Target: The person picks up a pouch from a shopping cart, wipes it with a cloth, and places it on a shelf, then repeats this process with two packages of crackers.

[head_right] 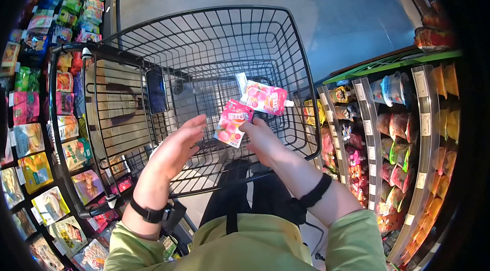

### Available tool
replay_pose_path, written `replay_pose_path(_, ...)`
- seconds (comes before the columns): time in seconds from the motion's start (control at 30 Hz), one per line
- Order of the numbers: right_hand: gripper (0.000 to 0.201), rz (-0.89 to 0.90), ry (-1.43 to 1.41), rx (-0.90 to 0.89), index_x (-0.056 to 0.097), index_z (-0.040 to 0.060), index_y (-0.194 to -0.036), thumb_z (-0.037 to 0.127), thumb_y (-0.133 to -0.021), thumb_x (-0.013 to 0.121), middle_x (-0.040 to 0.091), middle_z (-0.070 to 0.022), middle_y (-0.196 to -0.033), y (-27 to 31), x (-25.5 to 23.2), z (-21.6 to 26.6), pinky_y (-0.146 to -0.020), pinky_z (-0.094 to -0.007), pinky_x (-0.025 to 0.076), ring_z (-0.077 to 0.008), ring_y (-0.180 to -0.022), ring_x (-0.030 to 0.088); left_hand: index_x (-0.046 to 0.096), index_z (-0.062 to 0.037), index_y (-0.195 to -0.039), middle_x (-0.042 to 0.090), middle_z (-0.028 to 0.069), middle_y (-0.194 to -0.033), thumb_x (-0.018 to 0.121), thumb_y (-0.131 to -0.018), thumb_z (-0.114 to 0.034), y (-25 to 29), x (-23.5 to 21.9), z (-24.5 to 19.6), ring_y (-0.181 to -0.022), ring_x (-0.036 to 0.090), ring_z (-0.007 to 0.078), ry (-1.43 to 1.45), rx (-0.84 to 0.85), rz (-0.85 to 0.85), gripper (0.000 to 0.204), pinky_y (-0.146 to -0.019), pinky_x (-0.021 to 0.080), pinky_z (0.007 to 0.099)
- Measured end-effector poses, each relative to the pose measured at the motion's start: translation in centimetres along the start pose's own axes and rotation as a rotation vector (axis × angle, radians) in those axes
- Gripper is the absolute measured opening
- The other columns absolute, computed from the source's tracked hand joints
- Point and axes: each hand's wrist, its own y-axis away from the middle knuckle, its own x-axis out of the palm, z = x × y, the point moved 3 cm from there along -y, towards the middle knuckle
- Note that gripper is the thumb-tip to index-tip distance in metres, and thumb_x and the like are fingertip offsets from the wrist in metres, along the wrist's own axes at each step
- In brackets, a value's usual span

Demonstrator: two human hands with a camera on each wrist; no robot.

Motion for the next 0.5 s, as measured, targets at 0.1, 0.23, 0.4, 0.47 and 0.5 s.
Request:
replay_pose_path(0.1,0.062,-0.018,-0.077,0.162,0.033,0.0048,-0.130,0.026,-0.080,0.061,0.030,-0.0115,-0.137,-1.4,1.5,-1.5,-0.102,-0.0465,0.026,-0.0296,-0.131,0.020,0.023,-0.0112,-0.143,0.009,0.0134,-0.151,0.056,-0.080,-0.041,-1.3,-1.2,-0.8,-0.140,0.003,0.0285,-0.016,-0.141,-0.119,0.077,-0.108,-0.001,0.0501)
replay_pose_path(0.23,0.054,0.054,-0.122,0.170,0.037,0.0051,-0.126,0.024,-0.080,0.061,0.036,-0.0110,-0.132,-1.9,1.3,-1.0,-0.098,-0.0453,0.030,-0.0274,-0.127,0.024,0.044,-0.0108,-0.131,0.026,0.0143,-0.146,0.056,-0.081,-0.035,-6.0,-0.3,1.1,-0.138,0.015,0.0252,-0.125,-0.309,-0.119,0.057,-0.109,0.000,0.0463)
replay_pose_path(0.4,0.046,0.095,-0.061,0.136,0.041,0.0041,-0.119,0.021,-0.081,0.061,0.049,-0.0090,-0.117,-1.6,1.0,-0.6,-0.087,-0.0412,0.040,-0.0214,-0.108,0.045,0.056,-0.0064,-0.115,0.057,0.0065,-0.114,0.057,-0.081,-0.032,-7.1,0.7,1.1,-0.115,0.043,0.0172,-0.214,-0.238,0.018,0.043,-0.103,0.021,0.0373)
replay_pose_path(0.47,0.038,-0.026,0.031,0.028,0.042,0.0022,-0.112,0.018,-0.083,0.061,0.053,-0.0081,-0.104,-1.2,0.4,-0.8,-0.076,-0.0331,0.045,-0.0154,-0.088,0.053,0.049,-0.0010,-0.119,0.056,0.0088,-0.111,0.058,-0.083,-0.025,-5.5,1.7,0.0,-0.107,0.050,0.0178,-0.328,-0.162,-0.115,0.044,-0.094,0.036,0.0339)
replay_pose_path(0.5,0.038,-0.025,0.018,0.030,0.042,0.0022,-0.112,0.018,-0.083,0.061,0.053,-0.0081,-0.104,-0.9,0.1,-1.4,-0.076,-0.0331,0.045,-0.0154,-0.088,0.053,0.049,-0.0010,-0.119,0.056,0.0088,-0.111,0.058,-0.083,-0.025,-4.5,2.4,0.0,-0.107,0.050,0.0178,-0.338,-0.170,-0.115,0.044,-0.094,0.036,0.0339)
